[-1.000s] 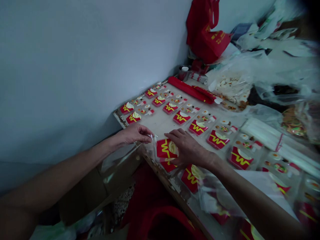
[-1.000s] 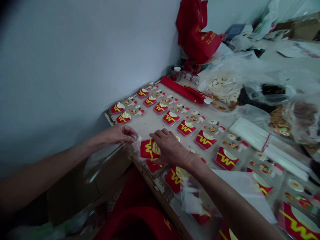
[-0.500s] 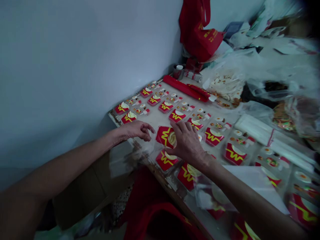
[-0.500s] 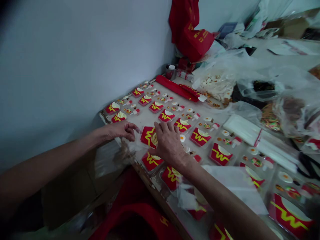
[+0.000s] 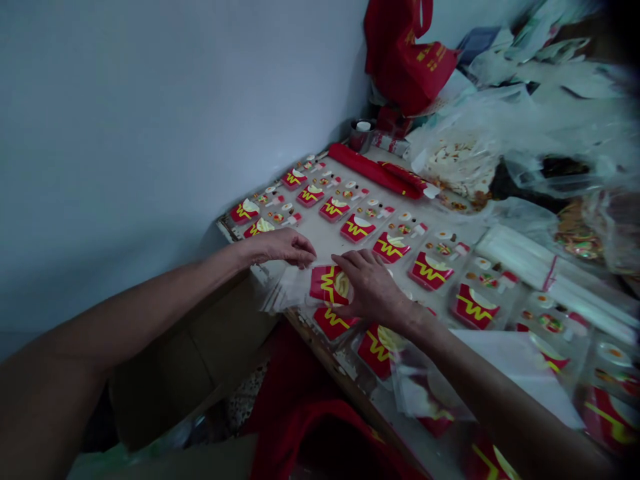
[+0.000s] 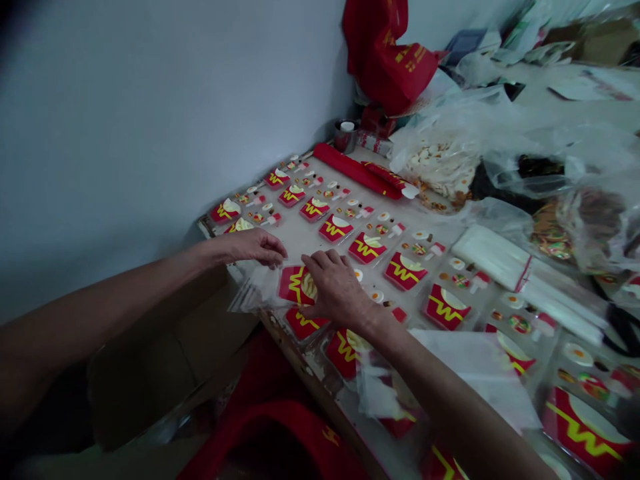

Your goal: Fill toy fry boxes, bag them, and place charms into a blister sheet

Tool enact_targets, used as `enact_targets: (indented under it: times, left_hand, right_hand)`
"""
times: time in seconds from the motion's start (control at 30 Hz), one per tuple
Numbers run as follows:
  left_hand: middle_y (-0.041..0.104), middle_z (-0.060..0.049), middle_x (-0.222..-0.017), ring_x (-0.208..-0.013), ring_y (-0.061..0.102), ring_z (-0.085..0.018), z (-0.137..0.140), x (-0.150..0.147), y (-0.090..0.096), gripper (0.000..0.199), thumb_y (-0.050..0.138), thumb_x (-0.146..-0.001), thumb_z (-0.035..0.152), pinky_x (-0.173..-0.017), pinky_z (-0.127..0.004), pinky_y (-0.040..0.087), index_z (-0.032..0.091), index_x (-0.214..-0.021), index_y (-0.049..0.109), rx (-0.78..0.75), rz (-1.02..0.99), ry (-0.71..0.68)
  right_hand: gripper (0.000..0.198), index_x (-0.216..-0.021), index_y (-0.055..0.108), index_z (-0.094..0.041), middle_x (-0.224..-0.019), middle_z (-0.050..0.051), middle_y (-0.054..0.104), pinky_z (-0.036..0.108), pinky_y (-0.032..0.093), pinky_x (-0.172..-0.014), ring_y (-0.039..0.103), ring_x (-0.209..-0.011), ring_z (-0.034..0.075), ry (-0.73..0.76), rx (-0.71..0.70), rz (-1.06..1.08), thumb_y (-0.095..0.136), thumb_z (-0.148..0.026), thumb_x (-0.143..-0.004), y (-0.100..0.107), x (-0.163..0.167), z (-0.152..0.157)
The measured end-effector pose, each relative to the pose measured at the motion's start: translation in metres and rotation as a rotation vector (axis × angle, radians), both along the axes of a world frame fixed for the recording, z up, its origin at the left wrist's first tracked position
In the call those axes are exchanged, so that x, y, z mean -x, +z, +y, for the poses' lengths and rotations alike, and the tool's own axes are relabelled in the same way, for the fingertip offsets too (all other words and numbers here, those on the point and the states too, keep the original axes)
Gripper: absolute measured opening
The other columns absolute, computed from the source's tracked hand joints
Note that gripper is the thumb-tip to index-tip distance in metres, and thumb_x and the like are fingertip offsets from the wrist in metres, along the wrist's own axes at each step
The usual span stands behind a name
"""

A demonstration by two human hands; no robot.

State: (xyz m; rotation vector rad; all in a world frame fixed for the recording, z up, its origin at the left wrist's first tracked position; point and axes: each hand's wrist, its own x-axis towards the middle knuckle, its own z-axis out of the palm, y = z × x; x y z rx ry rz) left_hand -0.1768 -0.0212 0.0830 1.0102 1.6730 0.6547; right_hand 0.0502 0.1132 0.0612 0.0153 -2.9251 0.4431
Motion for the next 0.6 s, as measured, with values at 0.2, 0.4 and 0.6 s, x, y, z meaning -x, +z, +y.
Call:
enact_targets:
  times: [0.2,0.4,0.6]
  left_hand:
    - [0.075,-0.005,-0.105,-0.099,0.067,-0.021,0.023,-0.042,0.009,0.025,0.067,-0.084,0.027,-0.088,-0.031,0.048,0.019,-0.108,0.072,-0.374,0.625,-0.21]
    - [0.067,-0.012,-0.119,-0.113,0.058,-0.026,-0.015,-0.11,-0.026,0.038,0.064,-0.083,0.024,-0.102,-0.04,0.046,0.015,-0.12,0.064,-0.456,1.023,0.133]
    - [0.056,-0.011,-0.136,-0.121,0.051,-0.03,-0.02,-0.119,-0.036,0.046,0.064,-0.081,0.037,-0.1,-0.043,0.047,0.018,-0.122,0.066,-0.249,1.069,0.054]
  right_hand:
    - [0.089,-0.137,0.049,-0.01,-0.121,0.017,0.058,0.048,0.04,-0.094,0.048,-0.112,0.036,-0.263,-0.087,-0.062,0.079,-0.058,-0.069,0.009,-0.008,-0.019]
    - [0.066,-0.117,0.058,-0.013,-0.115,0.016,0.059,0.043,0.045,-0.082,0.05,-0.108,0.035,-0.507,-0.085,-0.213,0.075,-0.058,-0.072,-0.006,-0.011,-0.034]
    - [0.102,-0.146,0.034,-0.006,-0.129,0.023,0.054,0.045,0.042,-0.091,0.048,-0.117,0.037,-0.535,-0.118,-0.247,0.08,-0.053,-0.068,-0.008,-0.024,-0.042]
